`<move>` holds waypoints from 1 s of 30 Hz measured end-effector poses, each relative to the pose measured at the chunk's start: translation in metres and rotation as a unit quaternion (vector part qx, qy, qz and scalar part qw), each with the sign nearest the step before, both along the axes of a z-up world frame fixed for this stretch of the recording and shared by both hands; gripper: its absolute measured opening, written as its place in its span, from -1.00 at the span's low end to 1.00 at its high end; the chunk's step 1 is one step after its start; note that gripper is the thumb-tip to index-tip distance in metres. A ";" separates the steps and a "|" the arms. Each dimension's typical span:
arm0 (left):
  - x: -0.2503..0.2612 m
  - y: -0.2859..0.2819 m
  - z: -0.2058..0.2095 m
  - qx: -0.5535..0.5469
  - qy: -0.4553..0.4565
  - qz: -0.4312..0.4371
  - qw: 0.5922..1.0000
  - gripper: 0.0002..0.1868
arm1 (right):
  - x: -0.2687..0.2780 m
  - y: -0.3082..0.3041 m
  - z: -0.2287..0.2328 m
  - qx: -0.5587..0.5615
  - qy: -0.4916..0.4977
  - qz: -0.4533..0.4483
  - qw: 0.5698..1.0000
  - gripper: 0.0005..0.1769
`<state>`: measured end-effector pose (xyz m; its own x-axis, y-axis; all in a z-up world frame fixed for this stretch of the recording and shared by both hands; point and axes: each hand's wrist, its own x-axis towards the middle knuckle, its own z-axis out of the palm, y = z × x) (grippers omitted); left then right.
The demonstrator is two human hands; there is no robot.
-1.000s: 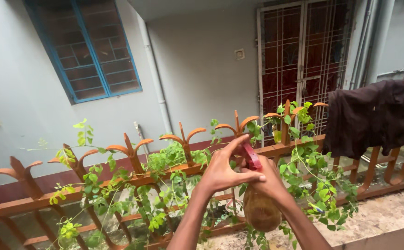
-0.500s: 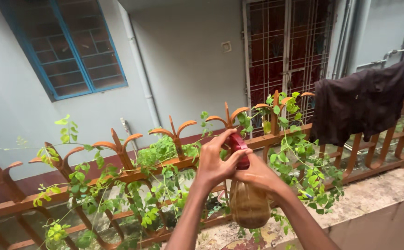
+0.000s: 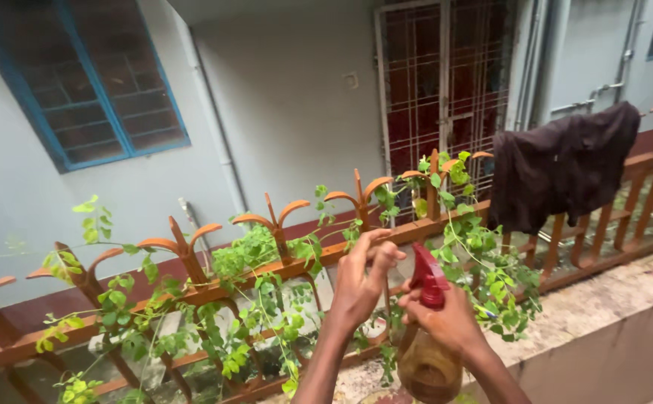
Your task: The person uses a spray bottle to water plants growing along a metal fence, spraying the leaves and handling the vines by hand. The person moves along the walkway to water different sections of the greenery.
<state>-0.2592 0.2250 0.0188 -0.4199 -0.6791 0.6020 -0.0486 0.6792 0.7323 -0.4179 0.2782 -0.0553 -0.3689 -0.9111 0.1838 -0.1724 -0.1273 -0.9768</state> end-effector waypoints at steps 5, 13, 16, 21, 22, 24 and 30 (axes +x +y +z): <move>-0.007 -0.014 -0.027 0.114 0.036 0.002 0.993 -0.45 | -0.013 0.020 -0.024 -0.023 0.004 0.005 1.000 -0.81; -0.036 -0.026 -0.063 0.163 0.024 -0.040 0.986 -0.51 | -0.020 0.061 -0.039 -0.036 -0.011 -0.062 0.997 -0.74; -0.044 -0.015 -0.068 0.177 -0.019 0.000 0.984 -0.51 | -0.025 0.068 -0.039 -0.024 -0.034 -0.073 0.996 -0.75; -0.060 0.006 -0.064 0.132 -0.014 0.032 0.991 -0.47 | -0.042 0.080 -0.039 -0.034 0.016 -0.078 0.996 -0.75; -0.066 0.010 -0.062 0.132 -0.009 0.031 0.991 -0.46 | -0.048 0.082 -0.038 -0.030 0.012 -0.075 0.997 -0.78; -0.082 0.017 -0.057 0.086 0.000 0.078 0.993 -0.39 | -0.061 0.086 -0.036 -0.022 0.004 -0.067 0.998 -0.82; -0.149 0.061 -0.035 0.121 -0.001 0.212 0.970 -0.05 | -0.132 0.106 -0.030 -0.056 -0.018 0.019 0.998 -0.75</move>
<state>-0.4082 0.2857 -0.0158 -0.0743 -0.9126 0.4020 -0.2877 0.4056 0.8676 -0.5500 0.3838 -0.0849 -0.3425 -0.8991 0.2727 -0.1297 -0.2423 -0.9615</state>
